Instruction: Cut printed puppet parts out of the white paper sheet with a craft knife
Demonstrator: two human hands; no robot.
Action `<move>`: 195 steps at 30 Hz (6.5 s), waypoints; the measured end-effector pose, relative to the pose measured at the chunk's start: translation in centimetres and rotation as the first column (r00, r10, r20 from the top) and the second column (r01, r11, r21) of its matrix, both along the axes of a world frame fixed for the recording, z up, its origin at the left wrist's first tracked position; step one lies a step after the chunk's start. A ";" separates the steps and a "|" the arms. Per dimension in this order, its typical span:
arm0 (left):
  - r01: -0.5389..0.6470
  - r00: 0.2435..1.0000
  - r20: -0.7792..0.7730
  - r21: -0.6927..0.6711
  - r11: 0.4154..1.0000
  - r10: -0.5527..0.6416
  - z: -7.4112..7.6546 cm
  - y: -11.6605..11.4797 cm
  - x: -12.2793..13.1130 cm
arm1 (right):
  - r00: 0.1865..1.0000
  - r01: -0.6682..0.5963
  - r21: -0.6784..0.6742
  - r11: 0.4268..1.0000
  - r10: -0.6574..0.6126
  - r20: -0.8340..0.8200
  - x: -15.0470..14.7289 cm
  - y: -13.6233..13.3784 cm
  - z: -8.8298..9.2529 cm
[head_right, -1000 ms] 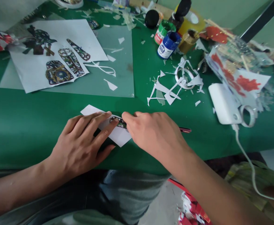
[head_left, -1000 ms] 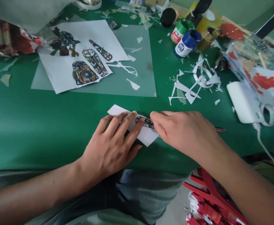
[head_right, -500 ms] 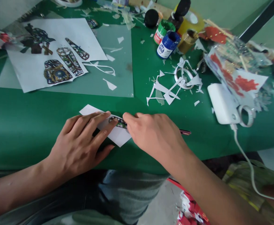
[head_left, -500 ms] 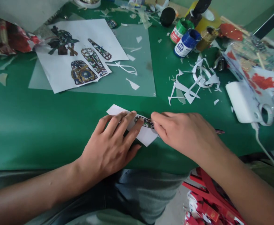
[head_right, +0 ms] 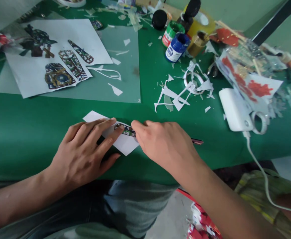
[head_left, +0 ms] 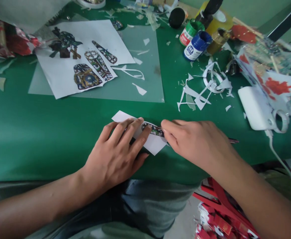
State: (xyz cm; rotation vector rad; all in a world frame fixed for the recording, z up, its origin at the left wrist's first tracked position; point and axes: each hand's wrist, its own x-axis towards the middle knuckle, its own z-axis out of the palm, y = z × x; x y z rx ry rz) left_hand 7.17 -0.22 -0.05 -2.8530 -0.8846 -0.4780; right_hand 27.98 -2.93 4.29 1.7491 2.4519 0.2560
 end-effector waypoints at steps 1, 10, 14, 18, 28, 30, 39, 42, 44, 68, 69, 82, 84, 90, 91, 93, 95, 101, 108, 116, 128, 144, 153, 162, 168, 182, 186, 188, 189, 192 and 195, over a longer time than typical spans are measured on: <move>0.001 1.000 0.000 0.003 1.000 -0.001 0.0 0.0 0.0 | 1.000 -0.001 0.003 1.000 0.001 0.003 0.0 0.0 0.0; 0.006 1.000 -0.006 0.010 1.000 -0.006 0.0 0.0 0.0 | 1.000 -0.003 0.007 1.000 0.003 0.019 0.3 -0.3 0.0; 0.005 1.000 -0.007 0.010 1.000 -0.005 0.0 0.0 0.0 | 1.000 -0.004 0.013 1.000 0.004 0.014 0.4 -0.4 -0.1; 0.012 1.000 0.007 0.017 1.000 -0.012 -0.1 0.1 0.0 | 1.000 -0.011 0.025 1.000 0.011 0.013 0.6 -0.5 -0.2; 0.013 1.000 0.008 0.020 1.000 -0.013 -0.1 0.1 -0.1 | 1.000 -0.009 0.022 1.000 0.009 0.000 0.8 -0.7 -0.3; 0.015 1.000 0.011 0.022 1.000 -0.015 -0.1 0.1 -0.1 | 1.000 -0.005 0.022 1.000 0.005 -0.008 0.8 -0.7 -0.3; 0.021 1.000 0.021 0.014 1.000 -0.021 -0.2 0.1 -0.2 | 1.000 0.001 0.035 0.999 -0.001 -0.004 1.1 -1.0 -0.4; 0.020 1.000 0.015 0.015 1.000 -0.020 -0.2 0.1 -0.2 | 1.000 -0.002 0.043 0.999 0.001 0.005 1.1 -1.0 -0.4; 0.017 1.000 0.012 0.017 1.000 -0.017 -0.2 0.1 -0.1 | 1.000 -0.001 0.041 0.999 0.001 0.006 1.1 -1.0 -0.4; 0.025 1.000 0.014 0.008 1.000 -0.025 -0.2 0.1 -0.1 | 1.000 0.024 0.029 0.999 -0.024 -0.012 1.7 -1.4 -0.4; 0.026 1.000 0.015 0.003 1.000 -0.026 -0.2 0.1 -0.1 | 0.999 0.030 0.023 0.999 -0.030 -0.017 1.7 -1.5 -0.4; 0.025 1.000 0.014 0.024 0.999 -0.025 -0.2 0.2 -0.1 | 0.998 0.052 0.031 0.998 -0.051 -0.024 2.0 -1.9 -0.5; 0.028 0.999 0.015 0.024 0.999 -0.029 -0.2 0.2 -0.1 | 0.998 0.056 0.030 0.998 -0.055 -0.023 2.1 -1.9 -0.6; 0.029 1.000 0.001 0.013 0.999 -0.029 -0.2 0.3 -0.2 | 0.998 0.065 0.032 0.997 -0.064 -0.023 2.4 -2.4 -0.7; 0.030 1.000 -0.002 0.014 0.999 -0.030 -0.1 0.2 -0.3 | 0.998 0.067 0.042 0.997 -0.066 -0.018 2.6 -2.7 -0.8; 0.027 1.000 -0.005 0.014 1.000 -0.027 -0.1 0.1 -0.2 | 0.997 0.077 0.062 0.995 -0.077 -0.004 3.2 -3.5 -0.9; 0.020 1.000 -0.002 0.013 1.000 -0.020 0.0 0.1 -0.1 | 0.994 0.105 0.068 0.992 -0.106 0.011 4.0 -4.6 -1.0; -0.012 0.987 0.160 -0.086 0.996 0.025 0.6 1.8 0.5 | 0.928 0.338 -0.039 0.940 -0.339 -0.155 5.1 -7.0 -0.3; 0.096 0.837 0.547 -0.171 0.981 0.013 3.1 1.0 -2.1 | 0.194 0.286 -0.312 0.906 -0.374 -0.907 -2.0 -6.1 -0.5; 0.099 0.565 0.763 -0.439 0.893 0.312 5.2 -3.5 -6.3 | -0.133 0.095 -0.185 0.978 -0.172 -0.976 -10.2 -7.0 -0.2; 0.455 0.481 0.437 -0.865 0.210 0.760 7.2 -9.1 -7.1 | -0.284 -0.051 -0.227 0.973 -0.231 -0.930 -13.6 -9.9 0.2; 0.506 0.503 0.347 -0.861 0.057 0.791 5.9 -9.7 -7.3 | -0.517 -0.230 -0.252 0.940 -0.337 -0.786 -14.4 -9.9 -1.3; 0.561 0.480 0.337 -0.828 0.012 0.810 6.1 -10.2 -7.5 | -0.595 -0.352 -0.246 0.903 -0.419 -0.686 -14.7 -10.0 -1.7; 0.429 0.546 0.376 -0.893 0.136 0.749 6.0 -10.6 -8.3 | -0.439 -0.136 -0.187 0.973 -0.229 -0.869 -14.3 -10.3 -0.9; 0.528 0.527 0.355 -0.849 0.031 0.772 6.3 -10.6 -7.9 | -0.525 -0.273 -0.170 0.947 -0.295 -0.798 -14.6 -10.5 -1.0; 0.528 0.592 0.350 -0.849 -0.022 0.726 5.9 -10.2 -8.2 | -0.456 -0.159 -0.202 0.966 -0.253 -0.853 -14.4 -10.0 -0.9; 0.474 0.623 0.371 -0.879 0.046 0.689 6.2 -10.1 -8.5 | -0.521 -0.152 -0.310 0.939 -0.343 -0.782 -14.6 -9.3 -0.7; 0.460 0.651 0.379 -0.886 0.056 0.658 6.5 -10.1 -8.6 | -0.562 -0.187 -0.377 0.907 -0.413 -0.717 -14.8 -9.1 -0.7; 0.452 0.666 0.376 -0.890 0.053 0.644 6.6 -10.0 -8.6 | -0.558 -0.170 -0.386 0.907 -0.412 -0.721 -14.9 -9.0 -0.6; 0.397 0.647 0.378 -0.908 0.131 0.663 6.5 -9.7 -8.4 | -0.420 0.128 -0.264 0.956 -0.189 -0.887 -15.1 -9.3 -0.2; 0.297 0.574 0.400 -0.915 0.274 0.715 6.1 -9.3 -8.1 | -0.159 0.398 -0.059 0.916 0.006 -0.987 -15.1 -10.2 0.5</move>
